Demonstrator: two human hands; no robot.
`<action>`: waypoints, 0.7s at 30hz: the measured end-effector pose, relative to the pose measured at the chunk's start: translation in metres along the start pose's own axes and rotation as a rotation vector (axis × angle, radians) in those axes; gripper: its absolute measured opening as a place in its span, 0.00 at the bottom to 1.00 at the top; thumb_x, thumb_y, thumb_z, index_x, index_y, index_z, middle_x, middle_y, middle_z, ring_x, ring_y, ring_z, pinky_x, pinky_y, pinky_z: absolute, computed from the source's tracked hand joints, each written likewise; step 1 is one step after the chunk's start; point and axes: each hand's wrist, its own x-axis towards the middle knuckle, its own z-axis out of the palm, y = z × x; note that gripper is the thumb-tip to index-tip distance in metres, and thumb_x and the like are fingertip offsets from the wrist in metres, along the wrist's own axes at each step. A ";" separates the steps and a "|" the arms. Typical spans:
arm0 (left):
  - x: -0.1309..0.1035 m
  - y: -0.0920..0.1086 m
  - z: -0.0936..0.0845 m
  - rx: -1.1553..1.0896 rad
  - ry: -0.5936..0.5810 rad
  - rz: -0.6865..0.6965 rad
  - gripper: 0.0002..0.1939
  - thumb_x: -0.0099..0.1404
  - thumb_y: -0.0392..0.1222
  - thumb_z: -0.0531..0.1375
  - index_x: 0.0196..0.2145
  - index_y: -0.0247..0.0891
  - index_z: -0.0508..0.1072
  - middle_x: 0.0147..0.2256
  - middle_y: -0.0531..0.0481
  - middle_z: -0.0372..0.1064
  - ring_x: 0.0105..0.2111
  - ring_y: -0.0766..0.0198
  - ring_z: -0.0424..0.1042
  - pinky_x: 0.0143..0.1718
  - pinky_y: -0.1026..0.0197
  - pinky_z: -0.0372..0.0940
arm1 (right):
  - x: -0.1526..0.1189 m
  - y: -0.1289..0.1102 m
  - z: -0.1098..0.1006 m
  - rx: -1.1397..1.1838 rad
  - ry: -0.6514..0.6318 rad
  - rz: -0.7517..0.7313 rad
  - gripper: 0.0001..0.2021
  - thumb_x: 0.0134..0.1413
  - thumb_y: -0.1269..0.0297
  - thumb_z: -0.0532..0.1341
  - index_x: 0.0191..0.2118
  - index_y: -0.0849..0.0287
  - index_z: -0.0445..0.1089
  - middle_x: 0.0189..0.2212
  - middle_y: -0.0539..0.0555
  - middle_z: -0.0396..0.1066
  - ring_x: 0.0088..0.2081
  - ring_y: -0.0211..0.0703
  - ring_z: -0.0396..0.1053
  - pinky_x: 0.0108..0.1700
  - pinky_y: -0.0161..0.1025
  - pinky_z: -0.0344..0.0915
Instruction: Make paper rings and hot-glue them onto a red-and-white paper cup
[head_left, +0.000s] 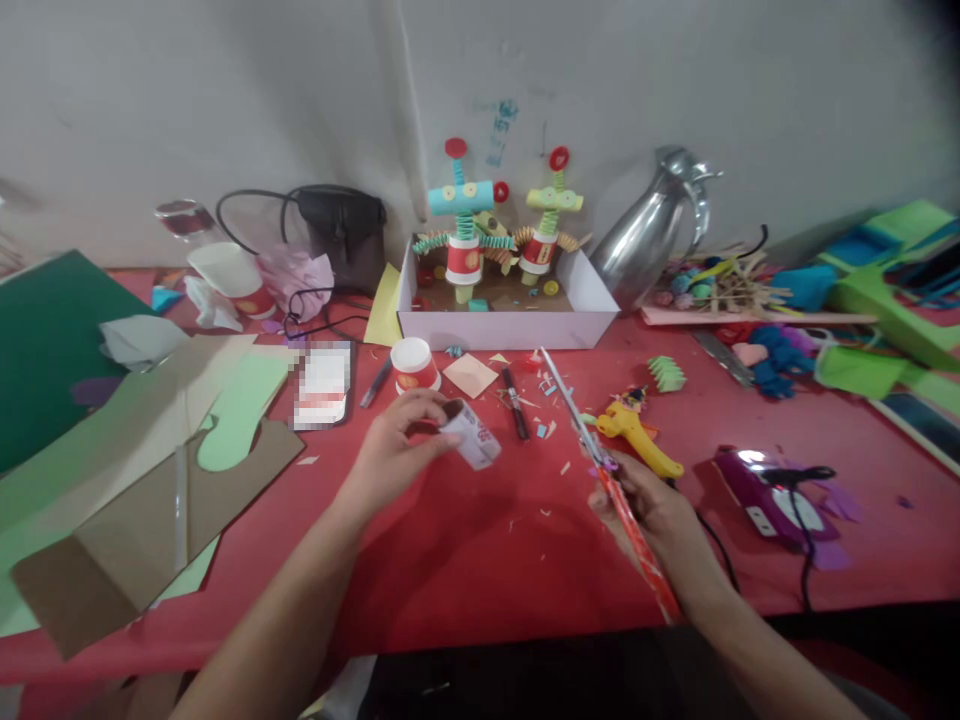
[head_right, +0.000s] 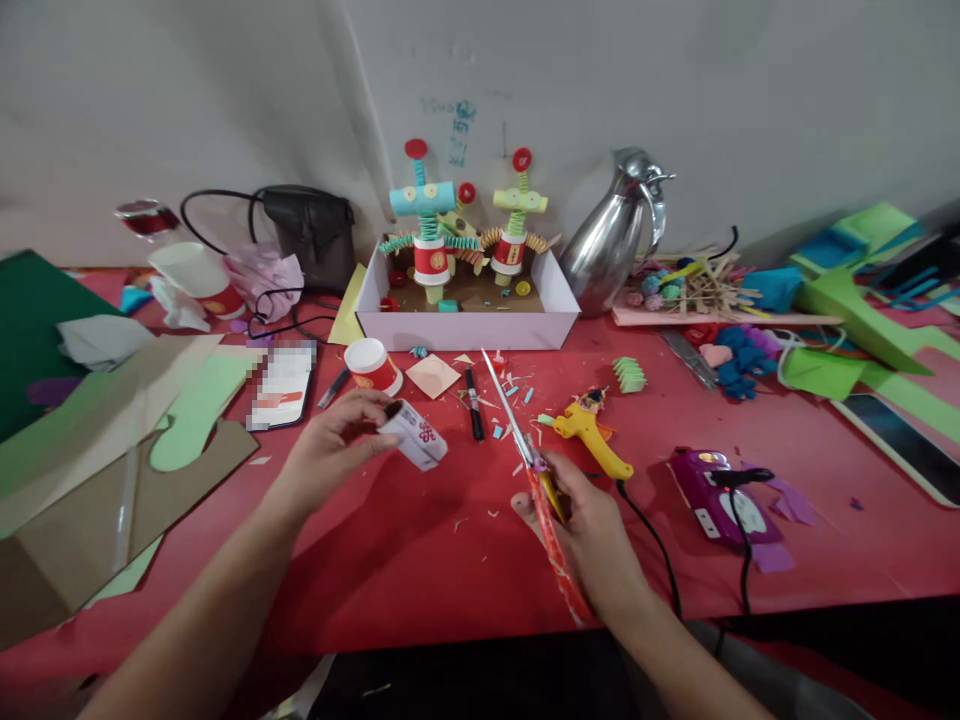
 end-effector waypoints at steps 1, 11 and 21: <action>0.000 -0.002 0.004 -0.204 0.037 -0.107 0.07 0.59 0.39 0.68 0.30 0.38 0.73 0.40 0.49 0.70 0.40 0.63 0.71 0.46 0.58 0.69 | 0.003 -0.003 0.004 0.069 -0.002 0.025 0.21 0.51 0.51 0.66 0.48 0.56 0.70 0.28 0.50 0.75 0.24 0.42 0.72 0.26 0.38 0.70; 0.003 -0.001 0.009 -0.934 0.084 -0.704 0.07 0.62 0.38 0.67 0.36 0.31 0.76 0.30 0.48 0.73 0.25 0.70 0.70 0.27 0.68 0.70 | 0.052 -0.052 0.052 0.602 -0.158 -0.066 0.28 0.44 0.57 0.72 0.52 0.53 0.66 0.41 0.54 0.77 0.21 0.33 0.66 0.16 0.30 0.57; -0.004 -0.013 0.021 -0.538 0.016 -0.655 0.21 0.58 0.58 0.67 0.32 0.34 0.73 0.24 0.52 0.67 0.23 0.69 0.64 0.24 0.66 0.60 | 0.049 -0.020 0.075 0.597 -0.178 -0.117 0.27 0.40 0.69 0.72 0.50 0.53 0.71 0.36 0.51 0.78 0.37 0.44 0.75 0.38 0.40 0.72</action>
